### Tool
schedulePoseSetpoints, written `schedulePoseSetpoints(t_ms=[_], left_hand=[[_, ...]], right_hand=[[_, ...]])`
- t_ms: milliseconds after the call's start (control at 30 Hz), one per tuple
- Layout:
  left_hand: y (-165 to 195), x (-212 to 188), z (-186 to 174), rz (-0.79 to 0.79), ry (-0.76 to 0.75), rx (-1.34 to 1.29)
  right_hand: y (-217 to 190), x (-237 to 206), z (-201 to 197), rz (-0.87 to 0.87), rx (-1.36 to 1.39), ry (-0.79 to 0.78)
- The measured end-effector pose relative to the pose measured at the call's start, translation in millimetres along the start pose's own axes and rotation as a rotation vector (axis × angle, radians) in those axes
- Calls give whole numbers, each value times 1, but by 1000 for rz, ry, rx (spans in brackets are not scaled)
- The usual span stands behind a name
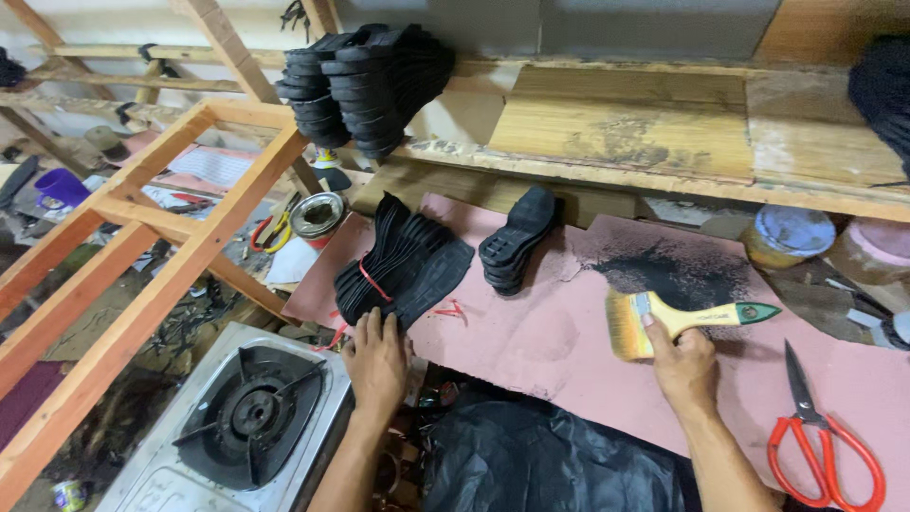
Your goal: The person repeatedly brushes black shoe soles with a hand brush to remove dust and debris. They handle multiple soles one at a time, flipping them over and brushing both sides before placing them back on the work surface.
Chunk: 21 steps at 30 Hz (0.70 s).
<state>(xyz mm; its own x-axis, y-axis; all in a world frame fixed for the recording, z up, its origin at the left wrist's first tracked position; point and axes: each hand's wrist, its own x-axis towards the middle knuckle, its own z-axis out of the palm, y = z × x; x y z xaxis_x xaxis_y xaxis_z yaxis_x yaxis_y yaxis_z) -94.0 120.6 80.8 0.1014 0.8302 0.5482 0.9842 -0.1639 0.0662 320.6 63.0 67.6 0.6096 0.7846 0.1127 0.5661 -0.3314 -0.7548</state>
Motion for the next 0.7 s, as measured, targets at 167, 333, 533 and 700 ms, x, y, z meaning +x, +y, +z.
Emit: schedulePoseSetpoints(t_ms=[167,333,533,700], left_hand=[[-5,8,9,-97,-165,-28],[-5,16,11,-206,-261,-119],[-4,10,4,-193,-140,-275],[2,19,-34,-133,-46,-451]], right_hand=[[3,-3,0,-49,57,16],[2,-5,-2,-10,31,-7],[0,-5,-3,-57,13,9],[-5,-9,-6,20,29,-34]])
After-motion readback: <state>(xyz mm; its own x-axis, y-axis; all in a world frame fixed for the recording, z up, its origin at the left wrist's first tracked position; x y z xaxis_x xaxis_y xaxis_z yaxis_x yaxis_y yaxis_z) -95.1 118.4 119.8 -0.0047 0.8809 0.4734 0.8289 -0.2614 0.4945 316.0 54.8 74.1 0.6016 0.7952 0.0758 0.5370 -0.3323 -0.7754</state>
